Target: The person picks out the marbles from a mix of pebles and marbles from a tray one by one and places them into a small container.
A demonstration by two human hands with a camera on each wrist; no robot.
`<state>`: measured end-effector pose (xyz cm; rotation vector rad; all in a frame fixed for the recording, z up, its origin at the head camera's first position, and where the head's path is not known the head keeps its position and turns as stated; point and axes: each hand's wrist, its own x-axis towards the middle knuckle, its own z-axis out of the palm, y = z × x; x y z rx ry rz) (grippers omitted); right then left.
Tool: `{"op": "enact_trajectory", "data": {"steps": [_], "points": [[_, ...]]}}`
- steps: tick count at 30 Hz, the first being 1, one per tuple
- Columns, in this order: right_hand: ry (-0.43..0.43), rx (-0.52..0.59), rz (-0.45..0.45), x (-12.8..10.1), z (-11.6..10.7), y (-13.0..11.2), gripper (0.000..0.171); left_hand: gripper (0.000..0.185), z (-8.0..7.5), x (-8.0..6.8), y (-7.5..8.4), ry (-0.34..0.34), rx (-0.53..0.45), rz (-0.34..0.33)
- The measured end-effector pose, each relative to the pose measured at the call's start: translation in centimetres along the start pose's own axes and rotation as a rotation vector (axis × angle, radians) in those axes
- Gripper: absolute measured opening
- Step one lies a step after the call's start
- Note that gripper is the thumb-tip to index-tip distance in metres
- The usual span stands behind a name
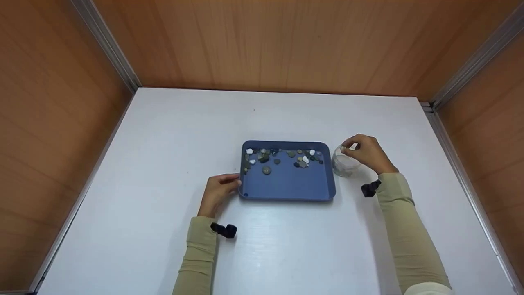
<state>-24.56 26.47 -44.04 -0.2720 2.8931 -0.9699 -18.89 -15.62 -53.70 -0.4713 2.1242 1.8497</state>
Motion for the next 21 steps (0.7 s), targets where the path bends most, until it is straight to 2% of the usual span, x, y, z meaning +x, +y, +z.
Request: {"op": "enact_trajectory", "data": {"steps": [12,21], "points": [[0.008,-0.011,0.026,-0.3,-0.4,0.9,0.020,0.029,0.0,0.1,-0.1,-0.002,0.014,0.002],[0.016,-0.022,0.032,-0.3,-0.5,1.1,0.019,0.027,0.0,-0.2,-0.1,0.000,-0.032,0.014]]}}
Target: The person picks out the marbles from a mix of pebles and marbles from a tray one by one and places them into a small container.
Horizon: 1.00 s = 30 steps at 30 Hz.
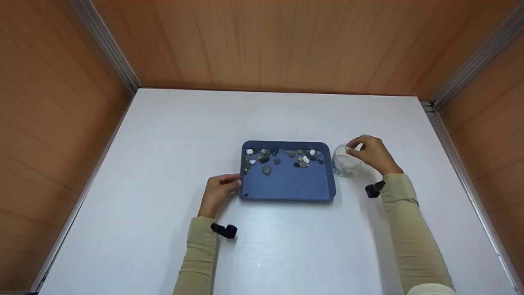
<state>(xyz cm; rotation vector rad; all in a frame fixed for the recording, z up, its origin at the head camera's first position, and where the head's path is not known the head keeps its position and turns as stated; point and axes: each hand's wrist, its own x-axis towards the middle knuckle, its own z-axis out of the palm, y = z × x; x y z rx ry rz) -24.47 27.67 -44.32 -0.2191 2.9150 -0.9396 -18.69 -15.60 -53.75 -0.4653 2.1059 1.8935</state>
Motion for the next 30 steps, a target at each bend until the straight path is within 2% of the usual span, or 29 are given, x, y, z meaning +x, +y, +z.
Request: {"op": "enact_trajectory", "data": {"steps": [21,30], "points": [[0.003,-0.017,0.010,-0.22,0.04,0.36,0.021,0.028,0.01,-0.09,-0.09,-0.005,-0.009,0.015],[0.016,-0.006,-0.026,-0.40,0.19,0.54,0.020,0.028,0.01,0.24,-0.08,0.000,0.014,0.007]]}}
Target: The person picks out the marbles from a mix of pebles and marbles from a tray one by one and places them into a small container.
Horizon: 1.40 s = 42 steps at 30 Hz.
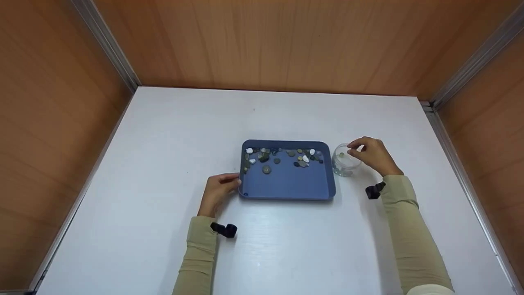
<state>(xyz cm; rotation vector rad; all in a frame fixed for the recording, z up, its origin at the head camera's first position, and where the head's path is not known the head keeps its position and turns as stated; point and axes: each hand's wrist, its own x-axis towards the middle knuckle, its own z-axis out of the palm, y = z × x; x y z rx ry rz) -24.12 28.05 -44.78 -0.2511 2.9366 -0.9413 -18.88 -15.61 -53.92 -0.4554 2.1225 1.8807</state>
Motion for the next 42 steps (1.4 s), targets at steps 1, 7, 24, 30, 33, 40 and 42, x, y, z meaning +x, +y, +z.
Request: {"op": "enact_trajectory", "data": {"steps": [1,7,24,30,33,40,42], "points": [[0.000,0.000,-0.001,0.0,0.0,0.0,0.020,0.028,0.0,0.0,0.0,-0.001,0.001,-0.004],[0.002,0.004,0.001,0.1,0.2,0.0,0.020,0.028,0.0,0.1,0.0,-0.003,0.000,-0.017],[-0.029,0.011,-0.001,0.8,0.8,-1.1,0.021,0.029,-0.1,-0.1,0.1,-0.020,-0.020,-0.019],[-0.028,0.016,-0.020,1.2,1.0,-1.8,0.020,0.029,-0.1,-0.1,0.0,-0.016,-0.012,0.005],[-0.028,0.023,-0.017,1.4,1.1,-2.1,0.020,0.029,-0.1,-0.1,0.0,-0.014,-0.009,0.010],[-0.034,0.030,-0.028,1.9,1.7,-2.6,0.019,0.029,-0.1,-0.2,0.1,-0.012,0.001,0.024],[-0.036,0.036,-0.036,2.0,1.9,-2.9,0.019,0.029,-0.1,-0.2,0.1,-0.010,0.002,0.023]]}}
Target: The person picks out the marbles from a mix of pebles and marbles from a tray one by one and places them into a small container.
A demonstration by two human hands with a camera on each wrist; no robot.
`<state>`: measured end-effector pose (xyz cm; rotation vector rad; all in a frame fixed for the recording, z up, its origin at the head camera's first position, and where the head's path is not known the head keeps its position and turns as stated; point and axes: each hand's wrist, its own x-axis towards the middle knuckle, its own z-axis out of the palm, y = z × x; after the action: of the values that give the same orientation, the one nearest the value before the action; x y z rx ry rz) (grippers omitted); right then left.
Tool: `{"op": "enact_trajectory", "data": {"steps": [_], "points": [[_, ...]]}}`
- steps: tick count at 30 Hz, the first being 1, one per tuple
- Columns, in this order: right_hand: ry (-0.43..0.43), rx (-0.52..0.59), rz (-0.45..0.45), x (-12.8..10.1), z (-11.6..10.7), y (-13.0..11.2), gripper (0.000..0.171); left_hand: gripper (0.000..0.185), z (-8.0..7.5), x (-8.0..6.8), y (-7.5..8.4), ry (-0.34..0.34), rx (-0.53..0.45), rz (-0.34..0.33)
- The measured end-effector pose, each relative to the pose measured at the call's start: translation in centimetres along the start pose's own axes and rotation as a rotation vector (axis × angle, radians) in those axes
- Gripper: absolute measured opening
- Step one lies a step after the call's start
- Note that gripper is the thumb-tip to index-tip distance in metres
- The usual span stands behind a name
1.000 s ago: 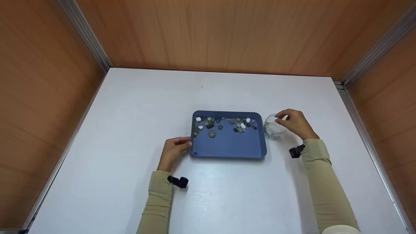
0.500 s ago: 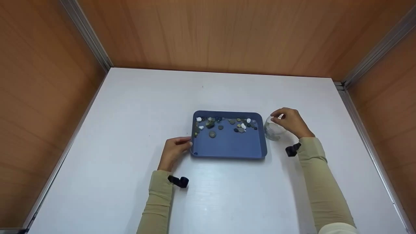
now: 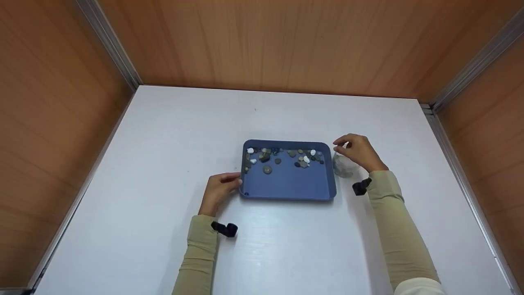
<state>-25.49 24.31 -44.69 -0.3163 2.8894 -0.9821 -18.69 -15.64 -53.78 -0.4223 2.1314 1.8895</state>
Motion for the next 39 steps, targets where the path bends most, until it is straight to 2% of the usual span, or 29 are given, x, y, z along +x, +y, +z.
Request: {"op": "enact_trajectory", "data": {"steps": [7,15,25,39], "points": [[-0.003,0.023,-0.015,0.5,0.7,-1.1,0.020,0.029,0.0,0.1,0.0,0.001,-0.005,-0.030],[-0.024,0.044,-0.025,1.3,1.9,-2.2,0.020,0.028,0.0,0.2,-0.1,0.005,-0.002,-0.011],[-0.084,0.085,-0.006,2.3,3.4,-3.7,0.026,0.028,0.0,0.2,0.0,0.004,-0.010,-0.025],[-0.123,0.092,-0.034,3.6,5.3,-5.0,0.028,0.029,-0.1,0.1,0.0,-0.005,-0.022,-0.024]]}}
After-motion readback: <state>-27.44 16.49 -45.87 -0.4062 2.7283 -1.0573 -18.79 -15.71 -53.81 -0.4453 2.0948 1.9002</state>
